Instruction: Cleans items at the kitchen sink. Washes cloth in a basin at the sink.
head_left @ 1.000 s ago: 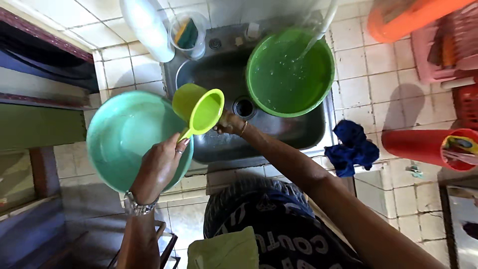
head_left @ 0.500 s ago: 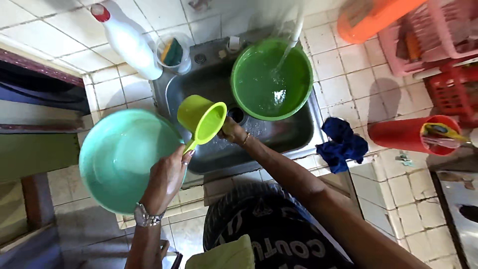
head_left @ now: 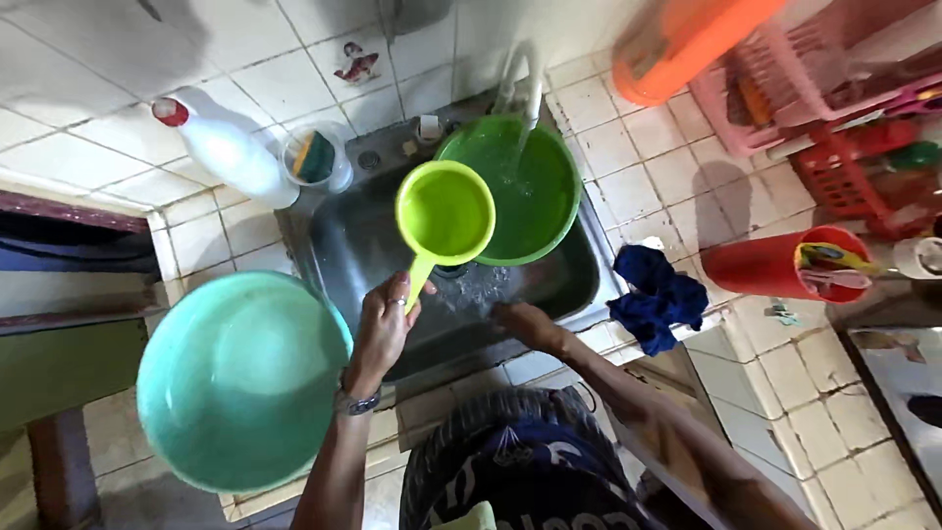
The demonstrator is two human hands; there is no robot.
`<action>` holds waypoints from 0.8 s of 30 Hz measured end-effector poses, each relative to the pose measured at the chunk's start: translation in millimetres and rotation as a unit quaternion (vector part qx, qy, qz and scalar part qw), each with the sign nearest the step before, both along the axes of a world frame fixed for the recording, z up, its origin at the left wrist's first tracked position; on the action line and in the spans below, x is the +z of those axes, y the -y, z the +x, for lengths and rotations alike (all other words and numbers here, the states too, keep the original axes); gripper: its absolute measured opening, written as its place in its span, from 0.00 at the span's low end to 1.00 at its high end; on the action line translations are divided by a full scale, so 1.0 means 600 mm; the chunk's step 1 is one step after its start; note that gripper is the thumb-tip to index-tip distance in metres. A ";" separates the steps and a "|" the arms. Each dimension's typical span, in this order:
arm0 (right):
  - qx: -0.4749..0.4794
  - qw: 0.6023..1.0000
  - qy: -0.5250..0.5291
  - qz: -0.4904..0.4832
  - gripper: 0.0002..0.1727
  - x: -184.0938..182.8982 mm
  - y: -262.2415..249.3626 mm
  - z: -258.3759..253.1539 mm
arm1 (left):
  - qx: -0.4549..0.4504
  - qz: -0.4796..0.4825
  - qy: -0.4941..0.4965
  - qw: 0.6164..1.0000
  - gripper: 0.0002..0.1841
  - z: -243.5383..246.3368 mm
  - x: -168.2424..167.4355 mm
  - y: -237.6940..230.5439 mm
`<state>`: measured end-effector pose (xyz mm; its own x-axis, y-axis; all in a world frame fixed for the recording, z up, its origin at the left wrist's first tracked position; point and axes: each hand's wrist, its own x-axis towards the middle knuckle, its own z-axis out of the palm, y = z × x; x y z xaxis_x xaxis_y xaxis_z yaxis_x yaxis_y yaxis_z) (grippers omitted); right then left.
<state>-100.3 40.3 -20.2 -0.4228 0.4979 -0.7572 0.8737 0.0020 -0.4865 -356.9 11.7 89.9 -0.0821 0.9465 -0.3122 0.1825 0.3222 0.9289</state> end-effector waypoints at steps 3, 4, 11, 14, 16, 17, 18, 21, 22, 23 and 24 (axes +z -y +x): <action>-0.163 0.978 -0.038 0.127 0.18 0.047 -0.060 0.107 | -0.013 -0.011 0.041 0.999 0.24 0.040 -0.029 -0.046; -0.212 0.959 -0.054 0.181 0.17 0.063 -0.089 0.134 | -0.014 -0.017 0.055 0.998 0.24 0.053 -0.039 -0.060; -0.242 0.898 -0.160 0.332 0.24 0.067 -0.393 0.166 | -0.043 -0.118 0.030 0.992 0.21 0.110 -0.089 -0.127; -0.172 0.922 -0.181 0.297 0.27 0.049 -0.497 0.133 | -0.062 -0.123 -0.036 0.990 0.25 0.119 -0.091 -0.126; -0.106 0.939 -0.158 0.287 0.26 0.048 -0.534 0.104 | -0.069 -0.100 -0.042 0.992 0.31 0.110 -0.091 -0.115; -0.084 0.938 -0.154 0.299 0.22 0.043 -0.544 0.093 | -0.074 -0.096 -0.044 0.992 0.33 0.103 -0.089 -0.107; -0.069 0.932 -0.155 0.321 0.18 0.035 -0.549 0.090 | -0.076 -0.089 -0.051 0.992 0.34 0.096 -0.088 -0.098; -0.046 0.920 -0.133 0.366 0.16 0.020 -0.565 0.094 | -0.006 -0.014 -0.093 0.996 0.32 0.075 -0.093 -0.062; -0.046 0.920 -0.123 0.369 0.16 0.017 -0.571 0.093 | 0.029 0.020 -0.106 0.994 0.28 0.065 -0.093 -0.045; -0.046 0.921 -0.109 0.370 0.17 0.020 -0.581 0.092 | 0.065 0.059 -0.126 0.988 0.25 0.053 -0.093 -0.027; -0.045 0.922 -0.095 0.371 0.18 0.024 -0.589 0.088 | 0.098 0.092 -0.157 0.978 0.21 0.038 -0.092 -0.005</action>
